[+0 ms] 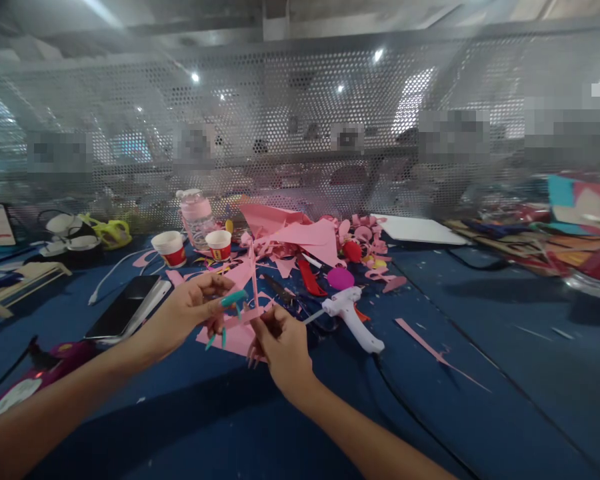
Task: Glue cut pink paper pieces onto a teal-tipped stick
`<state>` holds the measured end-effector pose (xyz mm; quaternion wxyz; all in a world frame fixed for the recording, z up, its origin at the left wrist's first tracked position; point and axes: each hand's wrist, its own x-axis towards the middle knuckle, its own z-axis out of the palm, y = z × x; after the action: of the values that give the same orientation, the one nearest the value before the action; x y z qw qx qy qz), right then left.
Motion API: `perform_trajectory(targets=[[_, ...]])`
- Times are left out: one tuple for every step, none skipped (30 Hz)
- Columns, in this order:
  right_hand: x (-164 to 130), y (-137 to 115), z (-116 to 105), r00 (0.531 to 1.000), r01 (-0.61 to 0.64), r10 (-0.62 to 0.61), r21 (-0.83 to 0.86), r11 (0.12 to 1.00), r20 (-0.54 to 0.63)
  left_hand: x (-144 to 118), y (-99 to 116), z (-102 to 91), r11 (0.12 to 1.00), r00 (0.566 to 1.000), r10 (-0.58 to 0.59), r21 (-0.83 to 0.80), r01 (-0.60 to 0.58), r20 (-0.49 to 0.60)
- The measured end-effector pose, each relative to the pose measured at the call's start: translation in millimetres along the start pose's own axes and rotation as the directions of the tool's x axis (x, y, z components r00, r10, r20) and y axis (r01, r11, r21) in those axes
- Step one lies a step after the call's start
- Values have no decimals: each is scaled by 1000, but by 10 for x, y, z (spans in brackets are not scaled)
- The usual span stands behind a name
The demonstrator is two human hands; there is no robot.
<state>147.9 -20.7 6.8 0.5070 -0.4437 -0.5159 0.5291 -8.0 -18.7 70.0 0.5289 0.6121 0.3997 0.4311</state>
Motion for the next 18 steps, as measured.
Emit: perform_trajectory(targets=[[1,0,0,1000,1,-1,-2,1000,0,0,1,-12,1000,1000,-7,10,6,29],[2,-1,0,1000,3,-3,-3,1000,-2,-4,10,-23,1000,999,4,28,-5,53],[4,-4,-1,1000,5,-5,-3,1000,-6,-12,26,-32,998,997,24,52,-27,72],[5,-7,-1,1000,6,-6,2,1000,-10,-23,49,-39,995,994,43,82,-51,96],[7,-9,-1,1000,5,-5,10,1000,-17,-34,75,-44,992,992,69,99,-80,110],[7,-9,0,1000,2,-2,23,1000,-23,-45,103,-49,988,989,91,117,-105,121],[8,-6,1,1000,0,1,37,999,-26,-56,130,-54,984,986,102,133,-119,128],[8,-1,4,1000,1,0,48,999,-26,-65,154,-58,982,985,108,140,-127,131],[8,6,6,1000,4,-3,59,998,-25,-73,173,-62,982,986,106,141,-125,132],[9,14,8,1000,10,-9,68,998,-21,-80,188,-67,984,987,98,134,-116,130],[10,22,11,1000,18,-17,77,997,-16,-86,199,-71,988,988,90,116,-105,126],[13,29,13,1000,25,-24,83,996,-8,-92,207,-76,992,989,82,89,-94,126],[15,35,14,1000,27,-27,86,996,1,-97,212,-82,995,989,75,59,-84,131],[19,38,15,1000,25,-26,88,996,10,-103,215,-89,997,988,70,30,-75,136],[22,41,16,1000,18,-20,88,996,19,-108,215,-97,998,989,65,6,-66,136],[24,41,16,1000,9,-11,87,996,28,-113,214,-106,998,989,60,-14,-58,135],[25,41,17,999,-2,-1,87,996,35,-118,211,-118,998,990,59,-35,-55,128],[25,41,17,999,-10,6,89,996,41,-122,207,-132,997,992,56,-54,-50,116]])
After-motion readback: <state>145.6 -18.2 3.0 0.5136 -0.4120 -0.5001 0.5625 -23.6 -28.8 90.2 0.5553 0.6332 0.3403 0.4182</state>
